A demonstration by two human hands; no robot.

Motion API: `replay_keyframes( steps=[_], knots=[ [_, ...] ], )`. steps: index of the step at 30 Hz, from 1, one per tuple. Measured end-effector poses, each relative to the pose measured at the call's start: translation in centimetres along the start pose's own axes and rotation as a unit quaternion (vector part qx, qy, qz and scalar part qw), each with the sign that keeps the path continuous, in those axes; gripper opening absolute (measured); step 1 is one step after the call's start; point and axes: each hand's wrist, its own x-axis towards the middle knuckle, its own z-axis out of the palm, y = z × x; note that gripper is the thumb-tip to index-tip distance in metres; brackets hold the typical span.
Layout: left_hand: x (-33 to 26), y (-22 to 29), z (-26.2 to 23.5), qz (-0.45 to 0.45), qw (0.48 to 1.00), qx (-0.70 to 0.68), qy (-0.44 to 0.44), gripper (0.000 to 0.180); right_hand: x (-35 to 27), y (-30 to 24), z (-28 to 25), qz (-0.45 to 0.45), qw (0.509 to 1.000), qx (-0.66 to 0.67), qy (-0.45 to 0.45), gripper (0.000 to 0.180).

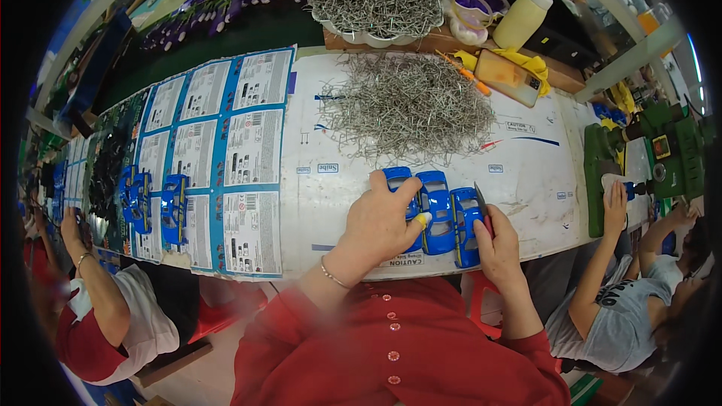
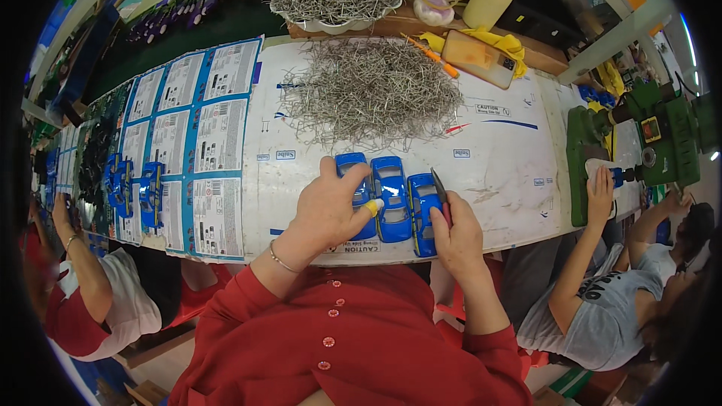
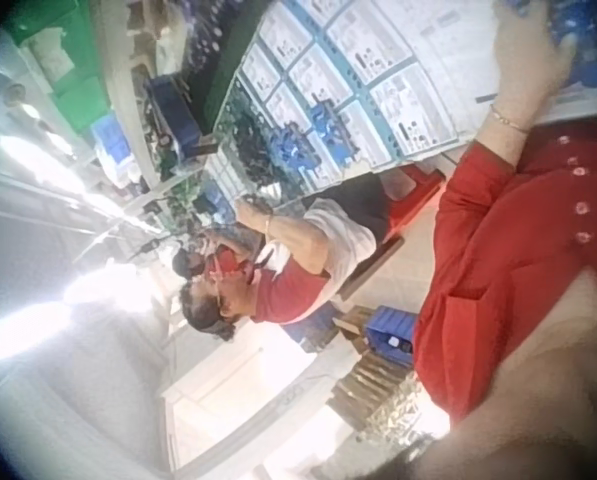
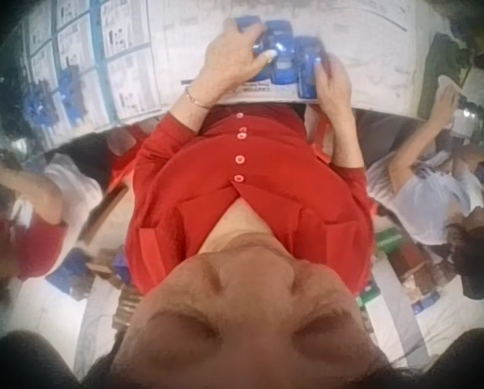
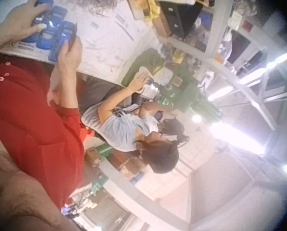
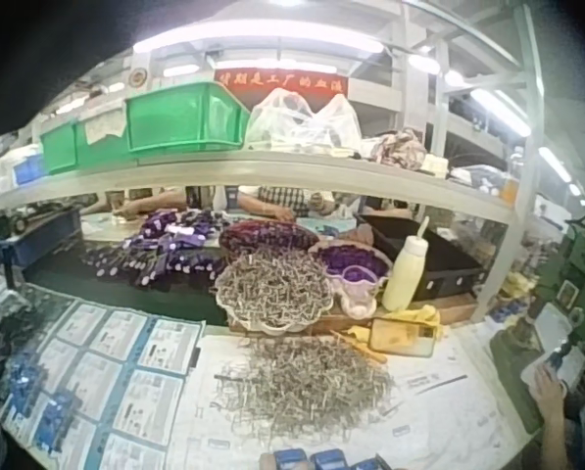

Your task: The person assembles toy cars by trimming and attaching wire pieces inside the toy car shells using pliers, then placing the shells on the table.

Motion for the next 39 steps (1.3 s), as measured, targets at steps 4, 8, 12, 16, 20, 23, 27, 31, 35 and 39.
replay_keyframes(
  steps=[4,8,12,16,20,23,27,31,35,39],
  knots=[
    [-0.1,0.3,0.2,-0.004,1.000,0.004,-0.002,0.046,0.0,0.5,0.2,-0.010,1.000,0.000,0.009,0.034],
    [-1.1,-0.5,-0.1,0.014,0.999,0.005,0.043,0.048,0.1,-0.1,0.8,-0.035,0.999,-0.021,0.024,0.034],
    [-2.1,-3.4,-1.1,0.007,0.996,-0.030,0.086,0.047,0.1,-1.5,2.1,-0.064,0.998,-0.021,0.013,0.035],
    [-3.3,-7.3,-2.5,-0.069,0.914,-0.389,0.093,0.050,0.0,-3.2,4.0,-0.141,0.990,-0.016,-0.004,0.040],
    [-5.0,-8.3,-3.6,-0.134,0.784,-0.595,0.116,0.051,0.5,-6.3,5.9,-0.140,0.987,-0.001,-0.075,0.041],
    [-5.8,-9.8,-4.0,-0.114,0.761,-0.619,0.156,0.056,1.1,-8.8,7.4,-0.146,0.976,0.035,-0.159,0.047],
    [-6.5,-11.0,-6.0,-0.126,0.785,-0.582,0.170,0.062,1.9,-9.9,9.9,-0.217,0.959,0.057,-0.171,0.049],
    [-7.3,-12.4,-6.4,-0.145,0.754,-0.611,0.192,0.056,2.7,-10.6,10.1,-0.234,0.949,0.060,-0.203,0.050],
    [-6.7,-11.5,-5.9,-0.133,0.858,-0.458,0.190,0.059,2.8,-10.7,9.8,-0.232,0.947,0.051,-0.215,0.049],
    [-6.4,-10.4,-5.9,-0.129,0.950,-0.201,0.200,0.070,3.7,-10.5,9.1,-0.198,0.948,0.083,-0.234,0.041]
  ],
)
